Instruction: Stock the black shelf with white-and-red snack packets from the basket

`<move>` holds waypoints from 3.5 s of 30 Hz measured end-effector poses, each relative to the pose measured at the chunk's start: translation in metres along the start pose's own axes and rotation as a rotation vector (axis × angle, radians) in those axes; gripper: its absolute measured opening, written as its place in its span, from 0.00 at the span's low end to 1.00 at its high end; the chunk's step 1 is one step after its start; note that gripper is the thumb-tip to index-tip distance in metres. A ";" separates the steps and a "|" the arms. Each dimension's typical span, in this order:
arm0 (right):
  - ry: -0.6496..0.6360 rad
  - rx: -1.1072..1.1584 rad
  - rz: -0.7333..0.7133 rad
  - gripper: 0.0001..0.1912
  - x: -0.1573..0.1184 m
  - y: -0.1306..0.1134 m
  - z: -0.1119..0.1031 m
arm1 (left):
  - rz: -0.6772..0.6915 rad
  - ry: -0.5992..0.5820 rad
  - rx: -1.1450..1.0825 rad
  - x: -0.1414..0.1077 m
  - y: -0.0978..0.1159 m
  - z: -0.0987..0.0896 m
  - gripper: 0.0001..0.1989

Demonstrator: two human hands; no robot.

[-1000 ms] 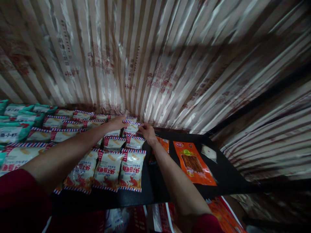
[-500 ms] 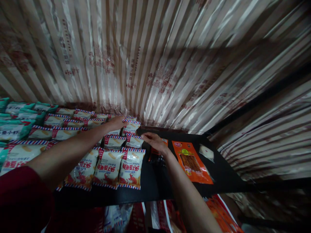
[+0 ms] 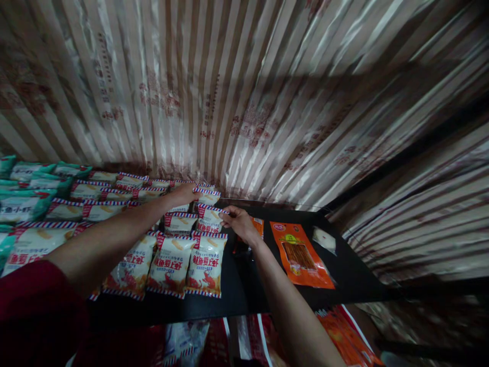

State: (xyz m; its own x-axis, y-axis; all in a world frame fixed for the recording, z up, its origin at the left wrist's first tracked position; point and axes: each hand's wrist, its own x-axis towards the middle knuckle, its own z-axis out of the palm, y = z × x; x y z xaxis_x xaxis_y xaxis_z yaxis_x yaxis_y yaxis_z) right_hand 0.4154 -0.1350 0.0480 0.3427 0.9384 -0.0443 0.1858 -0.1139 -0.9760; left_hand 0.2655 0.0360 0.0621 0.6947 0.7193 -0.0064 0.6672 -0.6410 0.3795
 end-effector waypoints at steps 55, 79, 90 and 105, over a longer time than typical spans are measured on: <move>0.233 -0.126 0.046 0.21 -0.088 0.036 0.009 | 0.342 0.097 0.223 -0.055 0.030 -0.004 0.08; 0.614 -0.589 0.052 0.27 -0.204 0.051 0.064 | 0.320 0.091 0.171 -0.053 0.024 0.001 0.09; 0.482 -0.564 0.042 0.31 -0.187 0.040 0.081 | 0.316 0.100 0.126 -0.054 0.023 0.002 0.08; 0.680 -0.344 0.063 0.21 -0.185 0.048 0.089 | 0.308 0.082 0.151 -0.053 0.021 0.002 0.09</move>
State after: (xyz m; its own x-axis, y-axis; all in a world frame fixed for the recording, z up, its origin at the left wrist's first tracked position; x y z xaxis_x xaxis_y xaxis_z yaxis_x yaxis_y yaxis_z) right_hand 0.2791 -0.2856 -0.0096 0.8331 0.5318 0.1520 0.3849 -0.3603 -0.8497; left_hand 0.2431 -0.0162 0.0683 0.8496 0.5014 0.1638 0.4664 -0.8591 0.2107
